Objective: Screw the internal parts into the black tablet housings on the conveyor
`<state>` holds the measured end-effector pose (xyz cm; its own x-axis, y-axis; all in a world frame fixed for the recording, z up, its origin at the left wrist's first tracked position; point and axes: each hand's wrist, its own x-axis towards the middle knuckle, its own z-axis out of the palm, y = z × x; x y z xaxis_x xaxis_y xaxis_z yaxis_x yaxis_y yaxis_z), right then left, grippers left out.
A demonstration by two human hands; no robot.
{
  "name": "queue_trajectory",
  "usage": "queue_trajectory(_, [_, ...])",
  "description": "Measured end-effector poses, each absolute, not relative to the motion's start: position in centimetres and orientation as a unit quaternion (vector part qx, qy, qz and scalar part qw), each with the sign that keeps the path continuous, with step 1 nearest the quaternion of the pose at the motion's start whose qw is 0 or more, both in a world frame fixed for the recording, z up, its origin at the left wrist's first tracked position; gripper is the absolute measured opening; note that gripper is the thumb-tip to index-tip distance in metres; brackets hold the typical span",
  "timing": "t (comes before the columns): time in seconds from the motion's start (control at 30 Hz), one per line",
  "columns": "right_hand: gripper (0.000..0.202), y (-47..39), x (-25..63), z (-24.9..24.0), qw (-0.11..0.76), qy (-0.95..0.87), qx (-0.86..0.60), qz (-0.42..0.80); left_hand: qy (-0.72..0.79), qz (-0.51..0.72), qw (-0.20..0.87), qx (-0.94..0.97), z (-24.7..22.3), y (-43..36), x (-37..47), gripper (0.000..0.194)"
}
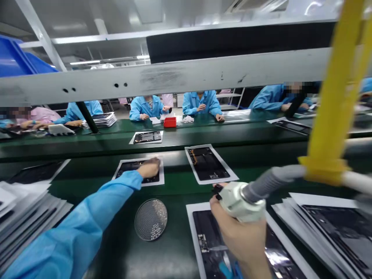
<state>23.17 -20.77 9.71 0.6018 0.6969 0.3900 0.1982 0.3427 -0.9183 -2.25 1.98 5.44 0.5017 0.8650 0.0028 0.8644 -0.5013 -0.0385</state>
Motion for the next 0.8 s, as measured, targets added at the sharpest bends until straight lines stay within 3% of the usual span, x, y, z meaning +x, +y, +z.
queue_trajectory(0.2, [0.026,-20.4,24.3,9.9,0.632,-0.455,-0.598,0.187,-0.378,0.045,-0.081,-0.921,1.2,0.3,10.6,0.033])
queue_trajectory(0.4, [0.014,-20.6,24.0,10.7,0.641,-0.49,-0.564,0.176,-0.394,0.024,-0.212,-0.894,0.1,0.5,12.2,0.028])
queue_trajectory(0.57, [0.011,-20.6,23.6,11.6,0.643,-0.499,-0.546,0.199,-0.46,-0.1,-0.394,-0.79,-0.4,1.3,11.6,0.029])
queue_trajectory(0.8, [0.021,-20.5,23.0,10.2,0.605,-0.479,-0.59,0.238,-0.497,-0.358,-0.614,-0.497,0.9,2.7,12.7,0.035])
